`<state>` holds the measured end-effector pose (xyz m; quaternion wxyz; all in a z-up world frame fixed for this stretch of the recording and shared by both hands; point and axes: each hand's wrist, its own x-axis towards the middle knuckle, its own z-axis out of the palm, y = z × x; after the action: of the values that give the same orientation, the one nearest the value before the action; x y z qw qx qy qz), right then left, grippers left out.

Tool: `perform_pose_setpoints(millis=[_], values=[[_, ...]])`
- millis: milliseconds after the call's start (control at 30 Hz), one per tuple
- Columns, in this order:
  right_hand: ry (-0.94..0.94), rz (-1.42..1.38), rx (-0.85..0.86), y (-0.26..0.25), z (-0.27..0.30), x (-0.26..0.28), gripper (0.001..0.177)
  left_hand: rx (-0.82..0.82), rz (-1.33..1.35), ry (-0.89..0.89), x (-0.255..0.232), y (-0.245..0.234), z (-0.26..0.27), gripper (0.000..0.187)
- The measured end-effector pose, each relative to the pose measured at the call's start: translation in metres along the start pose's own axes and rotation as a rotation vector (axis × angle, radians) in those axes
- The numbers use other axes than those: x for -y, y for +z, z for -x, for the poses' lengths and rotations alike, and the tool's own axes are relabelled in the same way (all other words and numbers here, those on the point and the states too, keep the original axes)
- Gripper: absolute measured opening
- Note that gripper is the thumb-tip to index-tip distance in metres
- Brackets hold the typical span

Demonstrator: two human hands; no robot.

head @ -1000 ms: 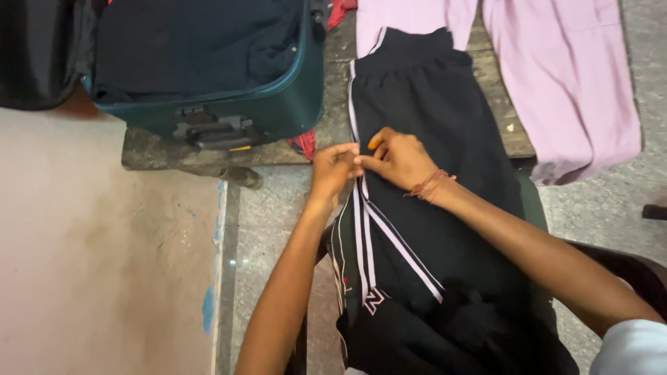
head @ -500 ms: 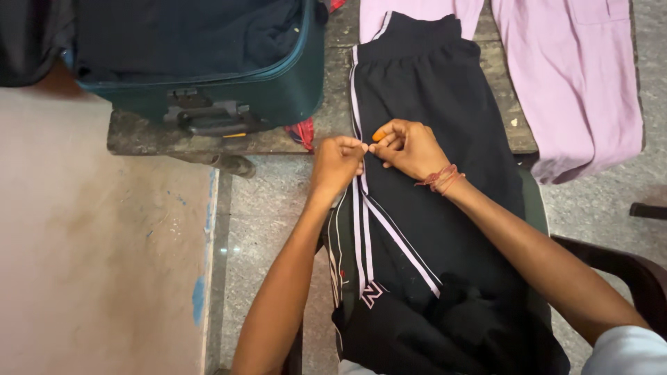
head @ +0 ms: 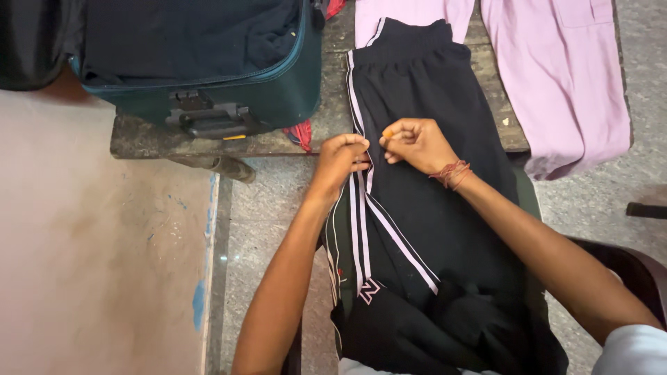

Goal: The person opens a suitcase and takes out a pink pair of trousers, unfolding them on their lap. They then take out a black pair of trousers and a dark blue shirt, unfolding and folding each item on their lap.

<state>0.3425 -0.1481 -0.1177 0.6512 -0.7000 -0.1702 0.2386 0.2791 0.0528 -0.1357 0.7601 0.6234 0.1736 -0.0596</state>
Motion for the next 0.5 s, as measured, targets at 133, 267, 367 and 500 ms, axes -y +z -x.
perform_pose_setpoints(millis=[133, 267, 367, 500], values=[[-0.088, -0.038, -0.010, 0.001, 0.002, -0.014, 0.014, -0.006, 0.066, 0.098, 0.006, 0.005, -0.005, 0.041], [-0.166, 0.021, 0.022, 0.002, 0.012, -0.012, 0.013, -0.056, 0.156, 0.101, -0.013, 0.015, -0.003, 0.055], [-0.222, 0.064, 0.048, 0.002, 0.018, -0.001, 0.014, -0.030, 0.242, 0.133, -0.021, 0.021, -0.004, 0.050], [-0.222, 0.208, -0.122, 0.012, 0.030, 0.026, 0.019, 0.022, 0.269, 0.195, -0.017, 0.026, -0.013, 0.030]])
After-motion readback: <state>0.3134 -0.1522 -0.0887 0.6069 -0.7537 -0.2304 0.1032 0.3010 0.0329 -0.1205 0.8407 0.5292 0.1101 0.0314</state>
